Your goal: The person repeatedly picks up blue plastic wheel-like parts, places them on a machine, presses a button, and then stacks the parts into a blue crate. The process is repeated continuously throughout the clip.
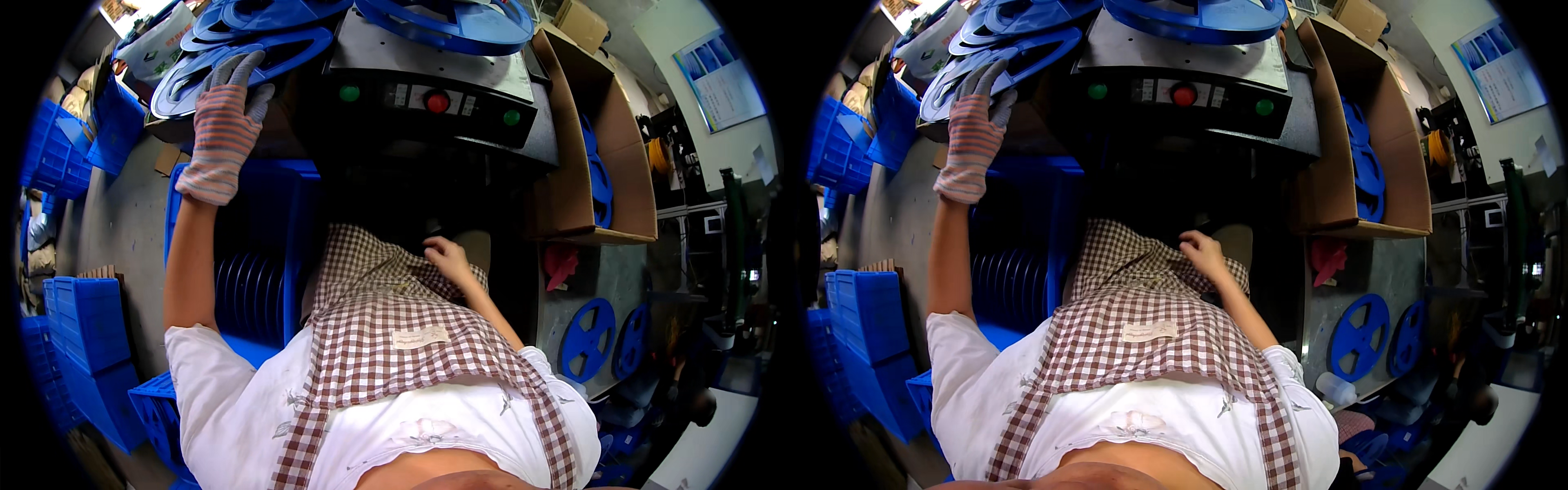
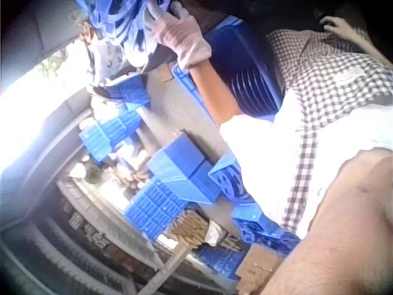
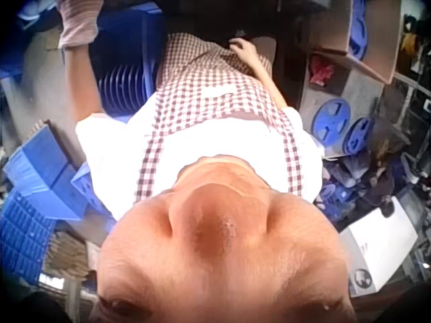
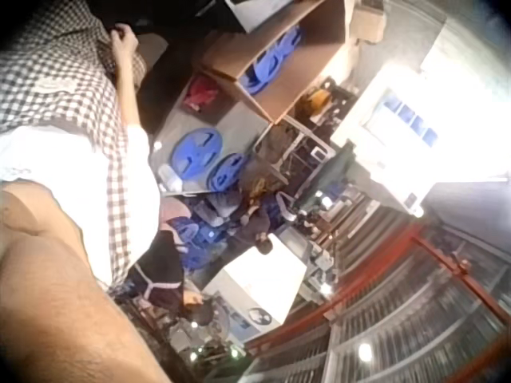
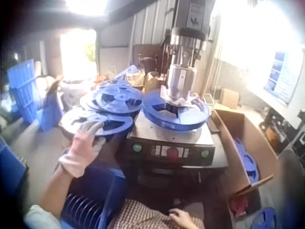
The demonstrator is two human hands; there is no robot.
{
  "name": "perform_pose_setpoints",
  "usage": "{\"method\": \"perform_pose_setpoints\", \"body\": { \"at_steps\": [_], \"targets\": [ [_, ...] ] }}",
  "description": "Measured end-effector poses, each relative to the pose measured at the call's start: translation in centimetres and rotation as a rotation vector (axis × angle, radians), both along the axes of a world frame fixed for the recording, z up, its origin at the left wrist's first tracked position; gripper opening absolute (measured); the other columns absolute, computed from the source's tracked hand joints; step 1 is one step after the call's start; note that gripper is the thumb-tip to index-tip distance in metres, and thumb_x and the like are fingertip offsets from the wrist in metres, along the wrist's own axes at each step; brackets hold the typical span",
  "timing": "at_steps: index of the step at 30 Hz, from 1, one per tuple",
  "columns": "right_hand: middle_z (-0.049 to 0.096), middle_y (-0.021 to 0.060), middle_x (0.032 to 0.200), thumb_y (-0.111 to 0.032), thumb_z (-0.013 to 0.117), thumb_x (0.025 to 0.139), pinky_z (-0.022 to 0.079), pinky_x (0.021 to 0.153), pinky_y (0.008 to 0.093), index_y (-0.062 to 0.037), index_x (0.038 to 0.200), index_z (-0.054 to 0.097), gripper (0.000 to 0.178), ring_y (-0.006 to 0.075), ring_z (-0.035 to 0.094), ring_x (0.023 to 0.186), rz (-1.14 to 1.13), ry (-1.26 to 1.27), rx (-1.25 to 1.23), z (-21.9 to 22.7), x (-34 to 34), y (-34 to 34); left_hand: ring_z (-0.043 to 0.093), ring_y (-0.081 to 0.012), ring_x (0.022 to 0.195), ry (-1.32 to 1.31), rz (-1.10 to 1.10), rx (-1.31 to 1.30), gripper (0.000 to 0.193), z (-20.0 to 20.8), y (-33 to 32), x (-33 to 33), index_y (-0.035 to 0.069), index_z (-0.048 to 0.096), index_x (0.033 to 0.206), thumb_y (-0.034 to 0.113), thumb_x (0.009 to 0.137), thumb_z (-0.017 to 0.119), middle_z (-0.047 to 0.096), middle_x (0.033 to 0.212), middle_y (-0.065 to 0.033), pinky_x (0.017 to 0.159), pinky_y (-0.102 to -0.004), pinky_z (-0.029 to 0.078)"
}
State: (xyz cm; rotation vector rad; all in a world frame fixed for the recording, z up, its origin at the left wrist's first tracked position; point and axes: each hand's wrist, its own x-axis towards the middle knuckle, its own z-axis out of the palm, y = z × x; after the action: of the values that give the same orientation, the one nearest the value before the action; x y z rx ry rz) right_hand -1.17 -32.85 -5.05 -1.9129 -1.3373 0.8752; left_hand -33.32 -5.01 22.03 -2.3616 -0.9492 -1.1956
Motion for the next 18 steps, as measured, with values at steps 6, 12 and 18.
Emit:
{"method": "perform_pose_setpoints", "body": {
  "at_steps": [6, 12, 18],
  "targets": [
    [0.071, 0.0150, 0.093, -0.026, 0.064, 0.089, 0.054, 0.077, 0.0379, -0.0063, 0.116, 0.065, 0.033, 0.0275, 0.069, 0.082, 0.279, -0.152, -0.212, -3.1, -2.2, -1.7, 0.061, -0.0354, 0.106, 0.338, 0.310, -0.117, 0.061, -1.6, 3.4, -1.6, 0.024, 0.047, 0.139, 0.026, 0.083, 0.069, 0.063, 0.116, -0.0146, 0.097, -0.0503, 0.042],
    [0.070, 0.0146, 0.089, -0.021, 0.068, 0.085, 0.053, 0.074, 0.0346, -0.0053, 0.112, 0.066, 0.031, 0.0250, 0.068, 0.083, 0.134, -0.076, -0.025, 1.5, 0.4, 0.8, 0.051, -0.0318, 0.125, 0.540, 0.463, -0.301, 0.063, 1.1, 2.2, -0.5, 0.021, 0.044, 0.141, 0.027, 0.082, 0.066, 0.057, 0.132, -0.0140, 0.108, -0.0481, 0.032],
    [0.068, 0.0119, 0.096, -0.007, 0.065, 0.083, 0.053, 0.075, 0.0298, -0.0025, 0.104, 0.067, 0.021, 0.0204, 0.067, 0.085, 0.064, -0.281, 0.635, 15.7, 4.4, 8.6, 0.050, -0.0402, 0.124, 0.420, 0.251, 0.085, 0.067, -1.1, 4.0, -2.6, 0.026, 0.041, 0.144, 0.021, 0.082, 0.067, 0.061, 0.126, -0.0155, 0.104, -0.0493, 0.038]
  ]
}}
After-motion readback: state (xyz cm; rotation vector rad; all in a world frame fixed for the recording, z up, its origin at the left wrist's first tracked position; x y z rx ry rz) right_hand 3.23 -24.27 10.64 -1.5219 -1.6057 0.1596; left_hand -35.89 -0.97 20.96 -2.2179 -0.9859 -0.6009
